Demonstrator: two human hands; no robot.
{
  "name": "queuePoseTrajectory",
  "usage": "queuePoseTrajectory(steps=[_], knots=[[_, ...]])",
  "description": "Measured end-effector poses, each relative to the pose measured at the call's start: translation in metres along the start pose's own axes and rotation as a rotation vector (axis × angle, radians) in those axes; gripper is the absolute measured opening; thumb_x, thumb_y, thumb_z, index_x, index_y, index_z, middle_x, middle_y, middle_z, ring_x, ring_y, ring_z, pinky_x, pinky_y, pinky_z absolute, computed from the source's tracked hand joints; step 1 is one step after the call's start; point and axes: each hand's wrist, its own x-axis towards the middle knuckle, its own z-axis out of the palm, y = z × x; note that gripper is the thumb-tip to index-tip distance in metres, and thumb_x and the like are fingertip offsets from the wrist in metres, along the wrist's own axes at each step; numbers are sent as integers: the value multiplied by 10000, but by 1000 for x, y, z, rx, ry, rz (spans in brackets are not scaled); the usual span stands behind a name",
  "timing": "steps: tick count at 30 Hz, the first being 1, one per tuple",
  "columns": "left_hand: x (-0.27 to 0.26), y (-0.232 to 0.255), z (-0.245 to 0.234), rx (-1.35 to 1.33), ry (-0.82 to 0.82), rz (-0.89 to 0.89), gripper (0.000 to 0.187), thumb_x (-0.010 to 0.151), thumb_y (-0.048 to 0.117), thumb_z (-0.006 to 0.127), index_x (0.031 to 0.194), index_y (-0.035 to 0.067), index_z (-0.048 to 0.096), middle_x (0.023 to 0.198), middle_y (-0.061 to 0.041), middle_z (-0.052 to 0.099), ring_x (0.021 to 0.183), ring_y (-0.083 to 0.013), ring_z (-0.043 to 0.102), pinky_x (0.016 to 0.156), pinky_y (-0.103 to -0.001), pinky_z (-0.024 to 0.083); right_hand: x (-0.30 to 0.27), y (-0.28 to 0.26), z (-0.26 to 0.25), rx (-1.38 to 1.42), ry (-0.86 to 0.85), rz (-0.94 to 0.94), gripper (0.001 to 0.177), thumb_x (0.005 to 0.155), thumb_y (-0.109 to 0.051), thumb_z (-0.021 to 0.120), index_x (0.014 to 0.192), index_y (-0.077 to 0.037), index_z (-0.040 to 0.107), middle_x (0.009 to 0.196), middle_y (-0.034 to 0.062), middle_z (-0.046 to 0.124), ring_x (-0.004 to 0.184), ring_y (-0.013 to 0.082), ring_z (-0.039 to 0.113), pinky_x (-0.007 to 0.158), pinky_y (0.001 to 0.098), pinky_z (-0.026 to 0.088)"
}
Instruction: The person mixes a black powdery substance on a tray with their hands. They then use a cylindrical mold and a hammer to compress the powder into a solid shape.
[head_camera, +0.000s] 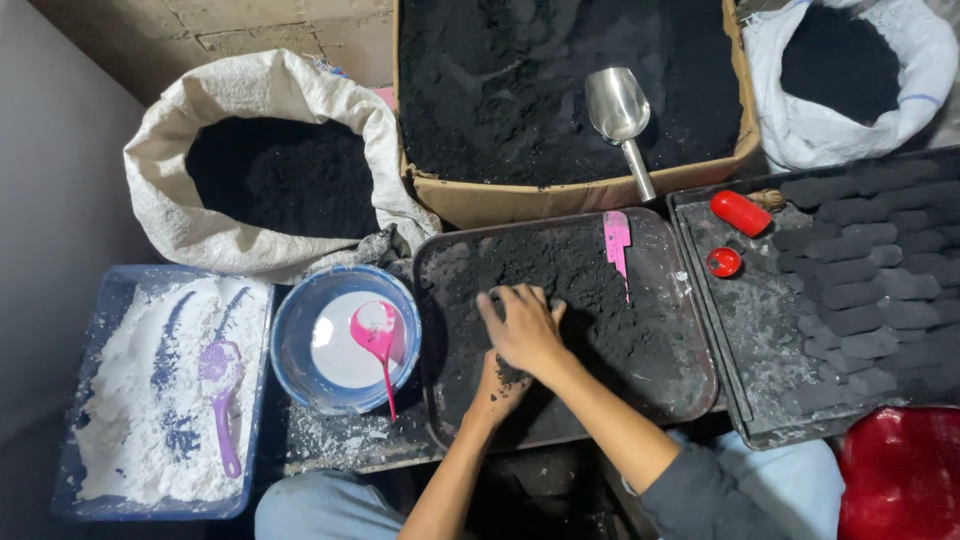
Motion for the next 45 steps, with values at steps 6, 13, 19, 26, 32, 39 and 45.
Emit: queuePoseTrajectory(steps=[6,13,19,26,32,39,45], knots=[[-4,33,7,58,95,132,264,701,-20,602,964,-4,611,912,-155,650,967,-243,589,833,-336,463,24,38,7,225,127,229,433,824,-579,420,1026,-262,633,1012,28,642,1083,243,531,914,458,378],[-21,99,-5,96,45,96,199,732,6,607,926,-32,587,785,-206,630,837,-302,611,733,-385,487,-29,-13,-26,242,178,-88,343,877,-408,422,994,-169,638,1018,49,637,1070,254,525,934,448,364],[-21,119,-11,-4,38,68,164,699,1,630,861,-23,627,720,-173,626,744,-223,563,679,-355,472,-32,-34,-36,3,-161,38,568,887,-525,290,1183,-86,495,1182,155,499,1218,310,335,1011,568,167],[-12,56,0,-1,56,67,153,672,-13,604,822,-33,629,711,-185,631,772,-226,583,685,-368,471,-8,18,10,537,83,26,385,856,-413,470,914,-81,655,877,140,654,966,294,573,857,423,416],[-7,49,1,140,82,138,101,692,38,598,791,49,582,676,-165,595,727,-294,605,698,-367,473,-13,96,16,610,535,-26,203,831,-188,572,913,-19,649,887,192,639,960,326,578,864,404,423],[-15,90,3,170,115,-4,138,762,165,666,735,67,573,654,-137,599,693,-244,605,690,-346,475,-36,187,-53,-155,950,205,268,849,-221,625,899,40,592,846,271,556,829,455,545,762,501,421],[-16,88,4,165,123,-8,146,774,180,661,733,66,579,646,-142,593,699,-249,604,689,-348,475,-37,233,-59,-110,423,588,541,881,-455,466,1170,1,515,1131,252,492,1059,451,460,829,566,395]])
